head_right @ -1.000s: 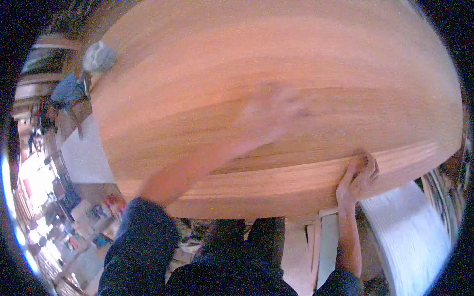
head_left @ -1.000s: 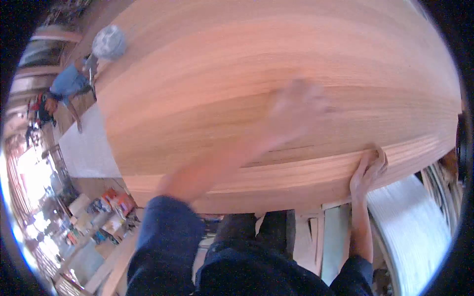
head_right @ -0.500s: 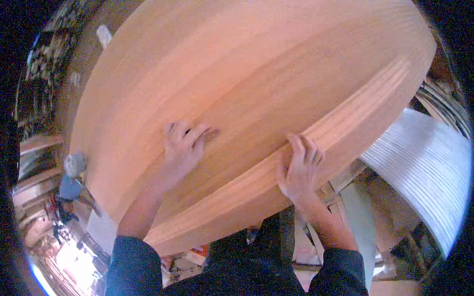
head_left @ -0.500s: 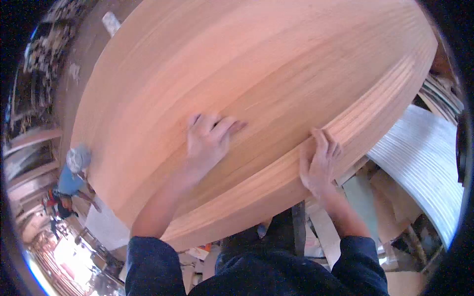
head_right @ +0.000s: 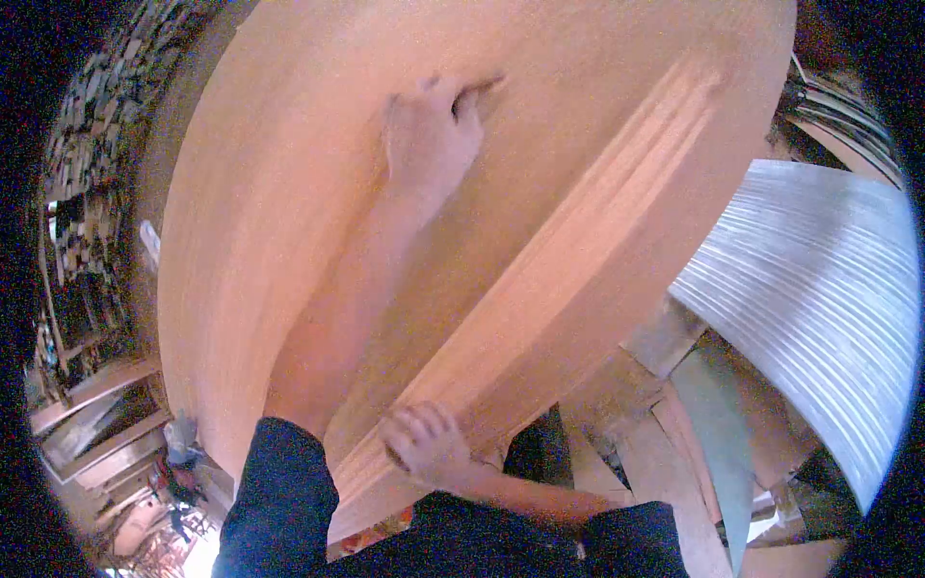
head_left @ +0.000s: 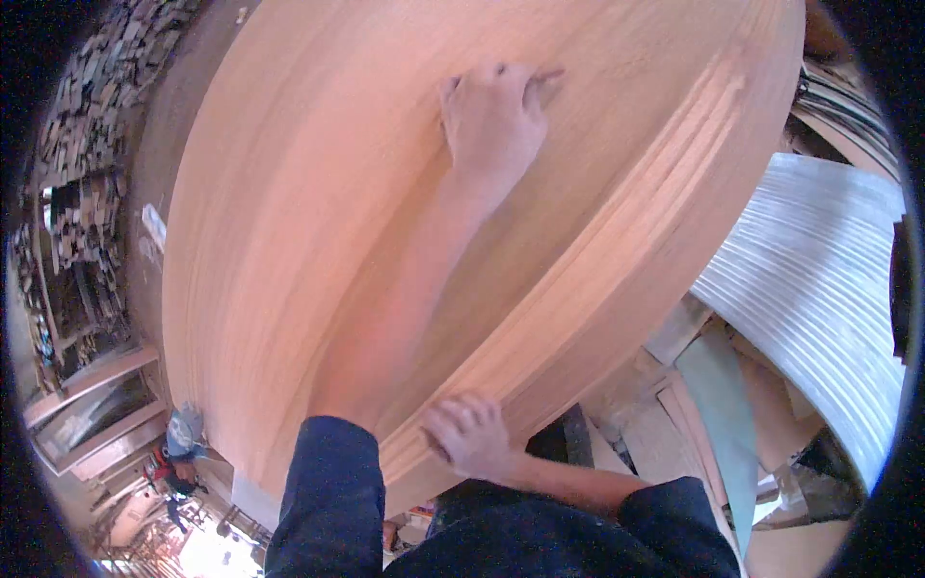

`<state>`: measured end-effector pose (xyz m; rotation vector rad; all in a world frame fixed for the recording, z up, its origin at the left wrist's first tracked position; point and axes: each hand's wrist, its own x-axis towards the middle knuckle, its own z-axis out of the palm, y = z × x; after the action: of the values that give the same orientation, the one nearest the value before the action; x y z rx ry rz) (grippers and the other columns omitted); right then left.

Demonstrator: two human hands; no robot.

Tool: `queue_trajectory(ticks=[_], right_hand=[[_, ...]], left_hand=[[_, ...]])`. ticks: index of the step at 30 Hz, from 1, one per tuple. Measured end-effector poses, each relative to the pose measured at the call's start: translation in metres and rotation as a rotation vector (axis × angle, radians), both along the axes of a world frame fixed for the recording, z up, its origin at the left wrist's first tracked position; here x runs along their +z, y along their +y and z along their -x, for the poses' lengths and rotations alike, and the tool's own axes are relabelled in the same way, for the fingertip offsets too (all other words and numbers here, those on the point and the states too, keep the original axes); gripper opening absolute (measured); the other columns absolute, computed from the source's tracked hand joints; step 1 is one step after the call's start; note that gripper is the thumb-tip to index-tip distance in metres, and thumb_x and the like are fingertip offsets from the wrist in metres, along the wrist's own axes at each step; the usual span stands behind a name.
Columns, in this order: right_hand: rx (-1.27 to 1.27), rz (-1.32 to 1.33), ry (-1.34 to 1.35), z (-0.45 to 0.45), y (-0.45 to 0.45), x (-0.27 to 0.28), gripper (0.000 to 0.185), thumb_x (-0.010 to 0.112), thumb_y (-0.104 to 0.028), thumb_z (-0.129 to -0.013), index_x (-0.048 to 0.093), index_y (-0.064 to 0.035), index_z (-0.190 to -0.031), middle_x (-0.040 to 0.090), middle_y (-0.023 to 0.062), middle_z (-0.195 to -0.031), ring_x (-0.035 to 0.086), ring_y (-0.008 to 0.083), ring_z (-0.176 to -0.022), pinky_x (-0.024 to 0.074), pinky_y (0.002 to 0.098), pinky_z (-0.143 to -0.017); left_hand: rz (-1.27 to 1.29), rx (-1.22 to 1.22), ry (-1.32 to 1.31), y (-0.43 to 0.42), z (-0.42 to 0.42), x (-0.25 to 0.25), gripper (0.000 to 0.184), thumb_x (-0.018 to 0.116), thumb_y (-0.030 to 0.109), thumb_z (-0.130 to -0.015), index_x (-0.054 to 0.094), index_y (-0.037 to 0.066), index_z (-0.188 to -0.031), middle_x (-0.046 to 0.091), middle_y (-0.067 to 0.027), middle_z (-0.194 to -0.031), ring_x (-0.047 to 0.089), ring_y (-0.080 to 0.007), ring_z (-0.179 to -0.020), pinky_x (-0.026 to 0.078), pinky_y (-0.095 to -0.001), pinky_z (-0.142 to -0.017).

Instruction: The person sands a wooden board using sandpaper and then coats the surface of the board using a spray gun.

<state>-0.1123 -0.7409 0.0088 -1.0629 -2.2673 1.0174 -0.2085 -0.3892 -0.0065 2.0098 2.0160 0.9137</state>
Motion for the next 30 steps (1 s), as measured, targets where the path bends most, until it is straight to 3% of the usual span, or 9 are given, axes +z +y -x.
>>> queue_trajectory(ticks=[4, 8, 12, 13, 15, 18, 22, 26, 30], right_hand=[[0.002, 0.081, 0.068, -0.038, 0.002, -0.01, 0.04, 0.065, -0.038, -0.091, 0.064, -0.021, -0.128, 0.058, 0.0048, -0.131, 0.051, 0.0282, -0.124, 0.041, 0.0506, -0.106], [-0.003, 0.09, 0.19, -0.046, -0.004, -0.01, 0.043, 0.065, -0.038, -0.091, 0.063, -0.0188, -0.13, 0.057, 0.0039, -0.135, 0.052, 0.0251, -0.124, 0.0424, 0.0442, -0.107], [0.027, 0.108, 0.237, -0.035, -0.033, -0.009, 0.047, 0.069, -0.032, -0.085, 0.063, -0.0134, -0.128, 0.058, 0.0067, -0.128, 0.052, 0.0273, -0.122, 0.0381, 0.0501, -0.109], [0.063, 0.109, 0.208, -0.042, -0.037, -0.011, 0.049, 0.069, -0.033, -0.087, 0.062, -0.0141, -0.131, 0.058, 0.0059, -0.128, 0.052, 0.0261, -0.121, 0.039, 0.0489, -0.109], [0.062, 0.104, 0.192, -0.058, -0.026, -0.012, 0.051, 0.068, -0.034, -0.088, 0.06, -0.0147, -0.135, 0.059, 0.0051, -0.128, 0.053, 0.0249, -0.121, 0.04, 0.0477, -0.108], [0.243, 0.097, 0.078, -0.062, -0.022, -0.012, 0.058, 0.058, -0.043, -0.095, 0.051, -0.0177, -0.147, 0.055, 0.0043, -0.142, 0.051, 0.0263, -0.127, 0.0404, 0.048, -0.108], [0.187, 0.138, 0.151, -0.057, -0.026, -0.011, 0.053, 0.062, -0.039, -0.093, 0.056, -0.0148, -0.14, 0.057, 0.0055, -0.137, 0.051, 0.0262, -0.126, 0.039, 0.0476, -0.109], [0.218, 0.179, 0.138, -0.051, -0.03, -0.019, 0.054, 0.061, -0.037, -0.094, 0.055, -0.0113, -0.141, 0.054, 0.009, -0.143, 0.046, 0.032, -0.135, 0.0356, 0.0477, -0.114], [0.1, 0.404, 0.314, -0.058, -0.041, -0.037, 0.059, 0.065, -0.029, -0.084, 0.056, -0.0056, -0.137, 0.053, 0.016, -0.143, 0.044, 0.0376, -0.136, 0.0323, 0.0503, -0.117]], left_hand=[[-0.027, -0.014, 0.072, 0.133, -0.106, -0.006, 0.024, 0.059, 0.024, -0.094, 0.08, 0.024, -0.107, 0.071, -0.0108, -0.095, 0.067, -0.0284, -0.096, 0.041, -0.0479, -0.089], [-0.059, -0.034, 0.029, 0.169, -0.134, 0.002, 0.027, 0.061, 0.035, -0.093, 0.077, 0.015, -0.1, 0.073, -0.0193, -0.088, 0.071, -0.0377, -0.085, 0.051, -0.0509, -0.083], [-0.05, -0.146, 0.114, 0.073, -0.078, -0.005, 0.027, 0.059, 0.028, -0.098, 0.077, 0.018, -0.116, 0.069, -0.0125, -0.095, 0.065, -0.0278, -0.087, 0.05, -0.0409, -0.085], [0.053, -0.127, -0.006, 0.026, -0.067, 0.009, 0.023, 0.062, 0.027, -0.097, 0.078, 0.021, -0.114, 0.068, -0.0062, -0.097, 0.063, -0.0296, -0.091, 0.043, -0.0527, -0.09], [-0.016, -0.087, 0.047, -0.044, -0.038, -0.003, 0.021, 0.077, 0.006, -0.084, 0.077, 0.017, -0.102, 0.066, -0.0046, -0.088, 0.061, -0.0231, -0.082, 0.044, -0.0391, -0.077], [0.086, 0.039, 0.117, -0.1, -0.025, 0.018, 0.018, 0.076, 0.006, -0.084, 0.079, 0.018, -0.097, 0.062, -0.0031, -0.078, 0.057, -0.0205, -0.076, 0.041, -0.0346, -0.076], [-0.003, -0.06, 0.085, -0.006, -0.066, 0.009, 0.015, 0.075, 0.008, -0.085, 0.08, 0.018, -0.094, 0.061, -0.0038, -0.077, 0.058, -0.0212, -0.075, 0.041, -0.0365, -0.079], [-0.251, -0.114, 0.077, 0.135, -0.129, -0.012, 0.019, 0.066, 0.037, -0.093, 0.081, 0.029, -0.101, 0.072, -0.0019, -0.083, 0.066, -0.0215, -0.089, 0.04, -0.0445, -0.086], [0.08, 0.016, 0.176, 0.179, -0.156, 0.007, 0.025, 0.065, 0.044, -0.092, 0.08, 0.028, -0.104, 0.073, -0.0049, -0.094, 0.068, -0.0221, -0.097, 0.04, -0.0476, -0.091]])
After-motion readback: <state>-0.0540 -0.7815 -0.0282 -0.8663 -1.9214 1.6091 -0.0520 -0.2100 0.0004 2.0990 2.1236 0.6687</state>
